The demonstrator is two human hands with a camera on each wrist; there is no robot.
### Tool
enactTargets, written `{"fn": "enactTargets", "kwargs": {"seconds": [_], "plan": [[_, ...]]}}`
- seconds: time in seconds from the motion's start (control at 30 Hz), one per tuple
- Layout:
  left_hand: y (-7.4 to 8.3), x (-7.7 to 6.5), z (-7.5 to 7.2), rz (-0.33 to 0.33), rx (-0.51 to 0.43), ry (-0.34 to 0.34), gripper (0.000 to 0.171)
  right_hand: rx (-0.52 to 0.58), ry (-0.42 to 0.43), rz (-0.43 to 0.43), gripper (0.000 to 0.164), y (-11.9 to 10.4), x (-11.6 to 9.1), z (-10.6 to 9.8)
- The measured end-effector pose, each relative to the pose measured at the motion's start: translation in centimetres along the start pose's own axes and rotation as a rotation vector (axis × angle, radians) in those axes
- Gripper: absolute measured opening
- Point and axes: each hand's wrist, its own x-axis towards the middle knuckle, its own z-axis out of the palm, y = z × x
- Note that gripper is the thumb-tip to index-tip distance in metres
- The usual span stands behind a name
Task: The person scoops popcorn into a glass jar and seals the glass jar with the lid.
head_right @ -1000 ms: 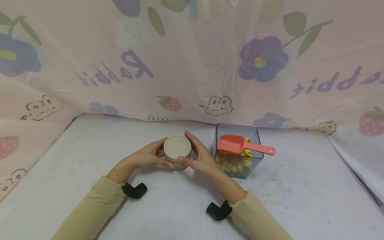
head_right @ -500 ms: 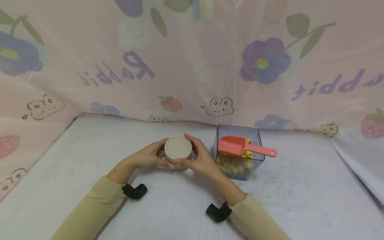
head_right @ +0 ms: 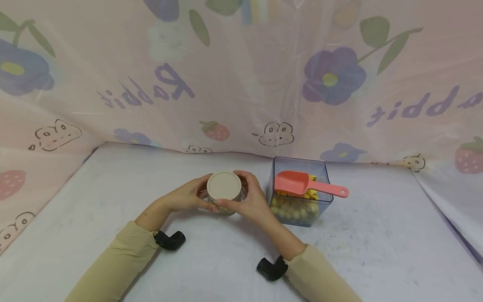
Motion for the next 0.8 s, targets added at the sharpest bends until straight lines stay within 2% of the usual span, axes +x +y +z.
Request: {"fn": "enactTargets", "kwargs": {"seconds": [0.13, 0.23, 0.37, 0.5, 0.63, 0.8], "plan": [[-0.1, 0.0, 0.0, -0.011, -0.005, 0.005, 0.081, 0.01, -0.024, 0.001, 0.09, 0.0, -0.1, -0.1], [-0.1, 0.0, 0.0, -0.01, -0.008, 0.005, 0.08, 0.033, -0.074, -0.034, 0.095, 0.0, -0.2, -0.6], [-0.1, 0.0, 0.0, -0.015, -0.006, 0.003, 0.08, 0.073, -0.161, -0.125, 0.091, 0.3, -0.2, -1.1], [0.1, -0.1, 0.0, -0.034, -0.003, 0.009, 0.081, 0.103, -0.213, -0.163, 0.086, 0.5, 0.0, -1.4], [0.2, -0.1, 0.0, -0.034, -0.007, 0.009, 0.081, 0.114, -0.213, -0.17, 0.082, 0.5, 0.1, -1.4], [0.2, 0.0, 0.1, -0.031, -0.01, 0.008, 0.082, 0.096, -0.145, -0.12, 0.077, 0.1, 0.0, -1.2]]}}
